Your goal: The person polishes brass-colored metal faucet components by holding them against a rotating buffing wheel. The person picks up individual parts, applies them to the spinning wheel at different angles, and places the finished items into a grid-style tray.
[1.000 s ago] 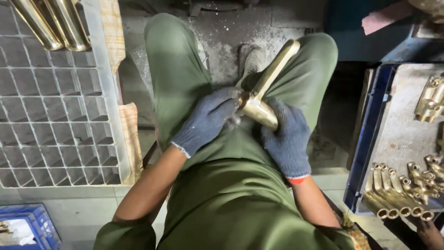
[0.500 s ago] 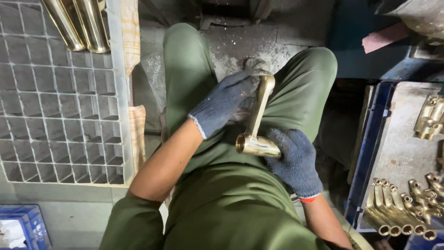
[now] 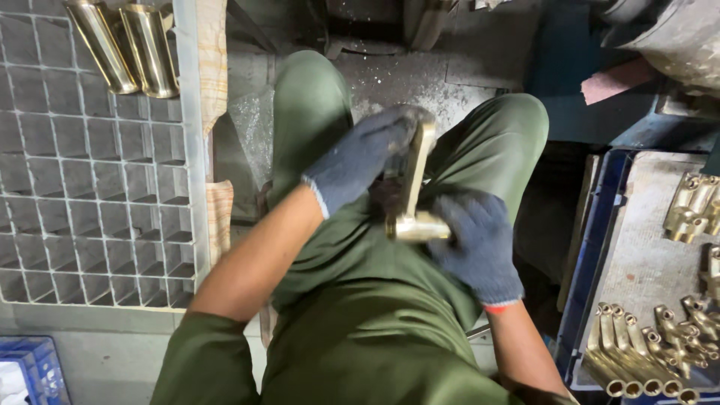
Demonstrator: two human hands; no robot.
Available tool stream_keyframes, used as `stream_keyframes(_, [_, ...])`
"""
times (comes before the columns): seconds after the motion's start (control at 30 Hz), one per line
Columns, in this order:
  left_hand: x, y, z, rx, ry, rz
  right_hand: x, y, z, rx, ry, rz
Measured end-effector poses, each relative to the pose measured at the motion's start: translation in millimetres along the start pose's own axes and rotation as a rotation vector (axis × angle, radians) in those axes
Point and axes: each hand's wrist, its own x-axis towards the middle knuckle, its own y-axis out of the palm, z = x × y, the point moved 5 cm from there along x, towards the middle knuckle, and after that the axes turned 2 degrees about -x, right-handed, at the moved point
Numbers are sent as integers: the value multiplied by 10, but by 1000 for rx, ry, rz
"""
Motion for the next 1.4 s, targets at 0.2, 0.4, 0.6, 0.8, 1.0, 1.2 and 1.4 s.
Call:
stream_keyframes(0.2, [639, -138, -13, 69, 223, 29, 506, 435, -338, -116, 191, 306])
stream_keyframes(0.4, [880, -261, 249, -65, 161, -78, 871, 739, -642, -106, 151, 324])
stream_keyframes(0.6, [1041, -311, 244, -3, 67, -237, 990, 991, -844, -83, 223, 415])
stream_keyframes(0.8, [1112, -326, 267, -1, 28, -325, 981, 1090, -919, -49, 209, 443])
stream_keyframes(1.0, [1129, -352, 349, 28, -20, -315, 963, 1034, -895, -28, 108, 506])
stream_keyframes(1.2, [1165, -391, 547, -69, -39, -300, 1014, 922, -911, 69, 79, 684])
stream_keyframes(1.4, [1382, -390, 800, -247, -114, -295, 1217, 863, -977, 122, 82, 798])
